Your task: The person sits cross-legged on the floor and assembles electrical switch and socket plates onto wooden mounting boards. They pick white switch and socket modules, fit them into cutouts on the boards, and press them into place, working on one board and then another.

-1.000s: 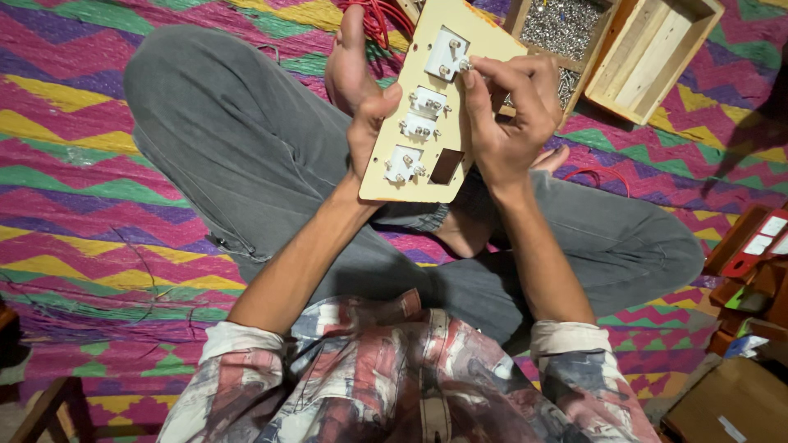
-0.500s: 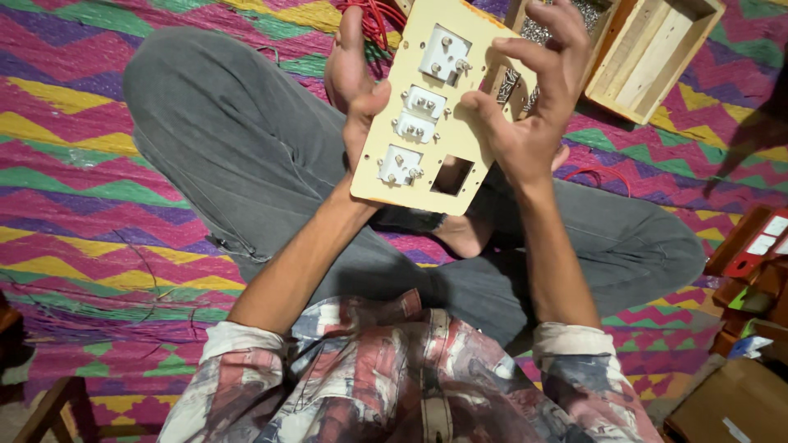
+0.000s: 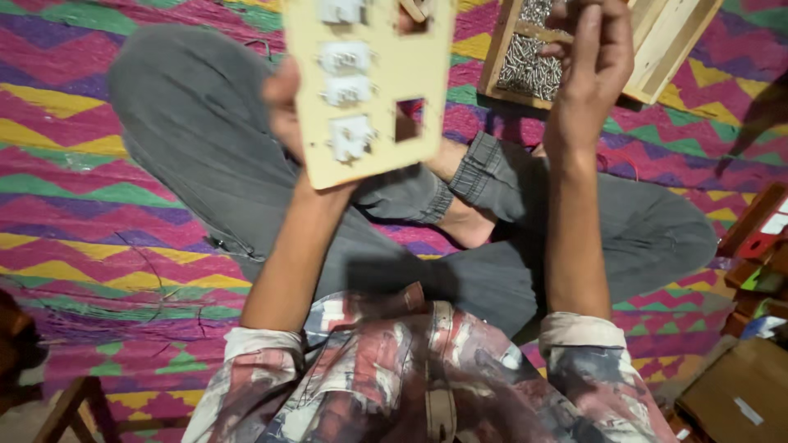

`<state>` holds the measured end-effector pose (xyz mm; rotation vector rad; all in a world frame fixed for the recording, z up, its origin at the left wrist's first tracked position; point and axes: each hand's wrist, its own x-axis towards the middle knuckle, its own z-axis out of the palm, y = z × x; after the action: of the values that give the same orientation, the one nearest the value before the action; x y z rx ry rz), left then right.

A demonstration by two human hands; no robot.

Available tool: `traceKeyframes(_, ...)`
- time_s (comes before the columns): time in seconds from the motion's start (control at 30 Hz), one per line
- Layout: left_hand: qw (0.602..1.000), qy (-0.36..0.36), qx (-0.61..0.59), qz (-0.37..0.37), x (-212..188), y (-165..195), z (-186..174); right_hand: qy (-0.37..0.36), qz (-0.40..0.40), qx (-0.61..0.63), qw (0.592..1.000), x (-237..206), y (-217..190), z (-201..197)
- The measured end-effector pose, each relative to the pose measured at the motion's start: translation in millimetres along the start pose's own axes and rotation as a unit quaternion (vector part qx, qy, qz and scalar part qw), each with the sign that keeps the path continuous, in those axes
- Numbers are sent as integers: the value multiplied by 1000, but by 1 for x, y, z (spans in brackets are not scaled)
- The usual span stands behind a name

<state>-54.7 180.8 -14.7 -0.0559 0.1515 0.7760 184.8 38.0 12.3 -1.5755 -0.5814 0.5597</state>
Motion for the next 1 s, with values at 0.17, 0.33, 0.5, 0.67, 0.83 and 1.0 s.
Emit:
traceKeyframes(0.17, 991, -23, 76, 111, -10, 41, 0, -148, 20, -212, 966, -5, 29, -7)
traceKeyframes(0.33, 967, 2, 145, 210, -17, 48, 4, -255, -131, -402, 870, -25, 40, 37)
traceKeyframes(0.5, 971, 15, 120, 204, -18, 54, 1, -303, -119, -396, 859, -55, 33, 76)
traceKeyframes(0.67, 971, -27, 122, 206, -16, 58, -4, -320, -88, -395, 857, -80, 29, 88)
traceKeyframes(0.83, 974, -40, 114, 194, -13, 60, -4, -325, -83, -396, 855, -83, 29, 85)
traceKeyframes(1.0, 971, -41, 120, 204, -9, 63, -6, -332, -96, -403, 848, -85, 33, 82)
